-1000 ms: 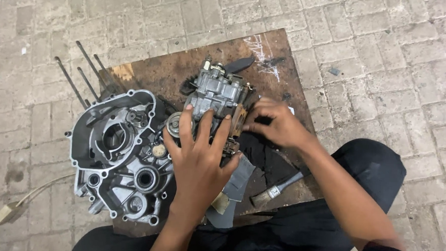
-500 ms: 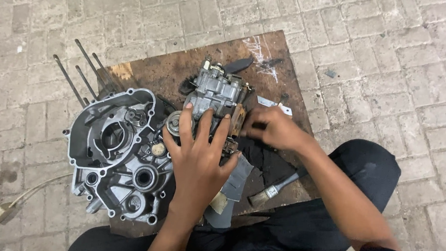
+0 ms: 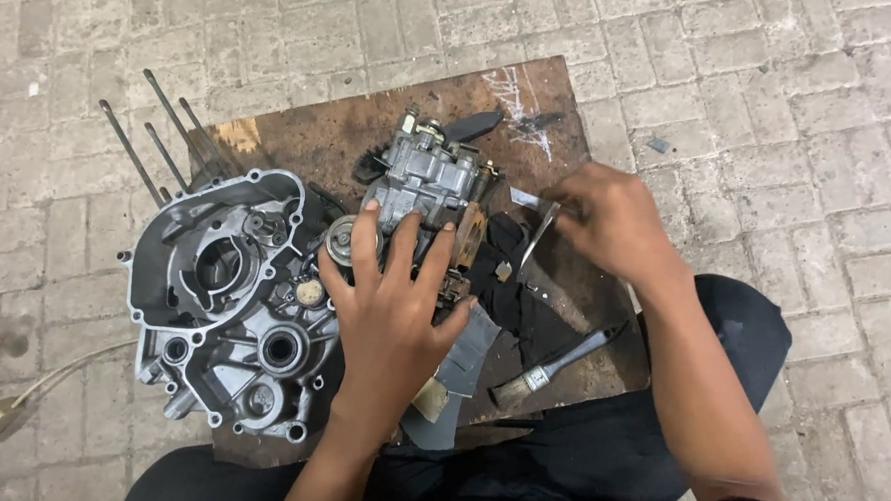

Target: A person is fitting a gasket and other small components onto a motorcycle carburetor body on a wooden board.

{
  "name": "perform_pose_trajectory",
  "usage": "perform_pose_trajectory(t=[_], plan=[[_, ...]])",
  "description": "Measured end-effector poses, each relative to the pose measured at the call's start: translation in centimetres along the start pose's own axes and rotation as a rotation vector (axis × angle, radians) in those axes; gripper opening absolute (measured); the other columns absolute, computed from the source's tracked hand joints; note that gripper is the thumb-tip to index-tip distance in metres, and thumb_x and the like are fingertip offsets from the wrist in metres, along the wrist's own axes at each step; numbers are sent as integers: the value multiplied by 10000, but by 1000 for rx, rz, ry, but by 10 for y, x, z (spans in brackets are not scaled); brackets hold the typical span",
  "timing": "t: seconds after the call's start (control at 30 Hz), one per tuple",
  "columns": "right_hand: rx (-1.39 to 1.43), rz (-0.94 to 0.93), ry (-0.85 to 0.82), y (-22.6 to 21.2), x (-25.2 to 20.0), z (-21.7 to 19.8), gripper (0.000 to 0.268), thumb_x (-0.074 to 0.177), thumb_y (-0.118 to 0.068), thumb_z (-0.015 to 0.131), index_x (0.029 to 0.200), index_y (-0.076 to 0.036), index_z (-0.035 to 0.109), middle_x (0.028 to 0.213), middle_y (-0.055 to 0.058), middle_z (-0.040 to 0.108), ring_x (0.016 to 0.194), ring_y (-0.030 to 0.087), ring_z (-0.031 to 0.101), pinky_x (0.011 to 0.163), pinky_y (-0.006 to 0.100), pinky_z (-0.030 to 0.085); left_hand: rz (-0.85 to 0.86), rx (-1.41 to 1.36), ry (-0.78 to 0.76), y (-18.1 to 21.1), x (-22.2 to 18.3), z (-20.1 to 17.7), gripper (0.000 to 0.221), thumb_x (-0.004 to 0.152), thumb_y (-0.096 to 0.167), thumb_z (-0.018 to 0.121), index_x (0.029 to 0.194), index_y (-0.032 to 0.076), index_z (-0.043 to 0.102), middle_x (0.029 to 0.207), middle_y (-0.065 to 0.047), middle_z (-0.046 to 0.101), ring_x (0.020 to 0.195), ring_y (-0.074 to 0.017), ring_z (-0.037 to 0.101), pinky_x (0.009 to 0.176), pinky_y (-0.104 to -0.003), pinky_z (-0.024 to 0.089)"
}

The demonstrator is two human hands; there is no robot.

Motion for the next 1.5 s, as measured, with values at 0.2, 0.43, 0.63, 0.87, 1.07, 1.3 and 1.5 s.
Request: perform_pose_trajectory(t=[0.2,0.43,0.63,0.87,1.07,1.3,1.5], plan=[[-200,215,-308,-6,-1,29,160,823,-169,860,905,-53,786,1122,77,593,1155,299,527,1086,474,537,-11,-22,-40,1,0,-1,612,830,491,796,1331,166,668,1397,-128,606,1438,-408,367,972,-790,363],[-355,-17,-239,17,-7,31,257,824,-206,834,1058,-107,799,982,71,561,982,304,493,908,503,523,-8,0,-70,-2,-3,3,656,843,547,758,1376,187,628,1434,-119,581,1444,-413,361,993,-772,351],[-288,-137,-17,7,-15,2,224,757,-191,896,968,-161,830,885,36,528,894,260,446,732,390,450,-11,26,-65,-2,-3,4,663,820,560,791,1360,204,645,1420,-107,589,1446,-410,356,976,-762,367],[-231,-116,-41,-14,-13,12,199,786,-126,856,973,-81,803,935,63,625,972,286,557,983,469,537,19,92,-39,0,-3,4,671,817,592,784,1354,213,646,1398,-94,599,1434,-406,378,979,-727,393],[-197,227,-272,-38,-7,46,447,923,-434,784,924,10,733,1031,171,698,952,384,692,794,515,632,9,99,-73,-3,-7,12,730,804,624,766,1401,236,607,1443,-84,572,1445,-407,367,1018,-733,366],[422,281,-94,-39,-7,43,165,995,-101,617,832,-99,650,806,29,716,702,141,640,615,326,461,-12,98,-123,-3,-6,15,755,777,610,789,1412,256,585,1450,-76,544,1462,-405,320,1015,-754,354],[632,306,92,-38,-16,79,89,988,-86,621,950,-89,702,830,33,715,632,119,613,525,253,517,-23,103,-145,-3,-5,16,769,776,628,774,1421,259,577,1461,-83,545,1475,-401,298,1031,-749,340]])
Point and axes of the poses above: each hand's wrist, its own x-axis towards the middle knuckle, its own z-axis out of the palm, y = z × x, the point moved 2 cm from there along x, towards the middle knuckle
